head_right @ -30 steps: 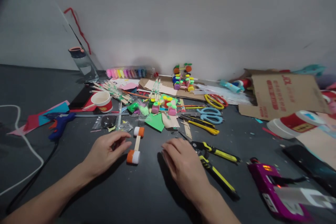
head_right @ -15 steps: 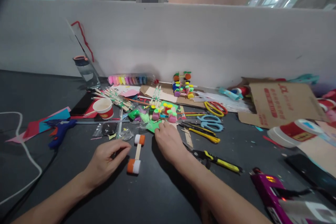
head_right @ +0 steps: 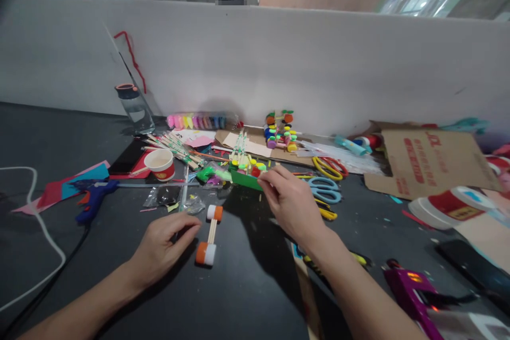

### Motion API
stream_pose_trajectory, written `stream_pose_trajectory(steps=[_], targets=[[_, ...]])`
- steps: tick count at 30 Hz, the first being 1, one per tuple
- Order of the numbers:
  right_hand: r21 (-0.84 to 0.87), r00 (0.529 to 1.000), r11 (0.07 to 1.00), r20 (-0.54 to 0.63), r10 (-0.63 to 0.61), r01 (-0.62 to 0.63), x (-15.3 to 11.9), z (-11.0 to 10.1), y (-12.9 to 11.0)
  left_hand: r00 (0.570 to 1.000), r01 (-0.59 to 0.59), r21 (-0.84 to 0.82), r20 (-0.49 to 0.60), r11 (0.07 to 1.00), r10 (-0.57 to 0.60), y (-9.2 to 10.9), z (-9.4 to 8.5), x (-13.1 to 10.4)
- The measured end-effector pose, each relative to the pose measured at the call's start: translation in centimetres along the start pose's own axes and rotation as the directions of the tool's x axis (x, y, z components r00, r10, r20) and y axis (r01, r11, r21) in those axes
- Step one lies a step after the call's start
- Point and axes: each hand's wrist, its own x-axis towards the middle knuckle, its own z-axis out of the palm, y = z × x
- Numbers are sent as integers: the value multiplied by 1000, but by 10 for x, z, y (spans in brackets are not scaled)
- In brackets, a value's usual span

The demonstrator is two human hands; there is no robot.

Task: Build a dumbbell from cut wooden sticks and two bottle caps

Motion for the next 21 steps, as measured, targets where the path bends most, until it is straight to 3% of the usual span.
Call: stream_pose_trajectory(steps=[5, 9, 11, 15, 17, 21], targets=[[177, 979, 976, -134, 151, -126, -9, -24, -9, 1000, -3, -7, 9, 1000, 3, 0, 1, -1], [300, 918, 926, -251, 308, -228, -18, -46, -16, 1000, 0, -7, 9, 1000, 0, -1, 2, -2], [321, 853, 911, -365, 373, -261, -23, -58, -24, 1000, 2, -6, 7, 1000, -2, -1, 2, -2], [312, 659, 889, -596, 459, -336, -30, -75, -37, 1000, 4, 2, 8, 1000, -4, -3, 3, -3], [257, 670, 914, -621, 406, -315, -33, -76, -34, 1000, 4, 5, 16, 1000, -4, -3, 4, -2], [109, 817, 975, -533, 221, -193, -39, -65, -10, 999, 2, 3, 33, 1000, -2, -3, 5, -2]])
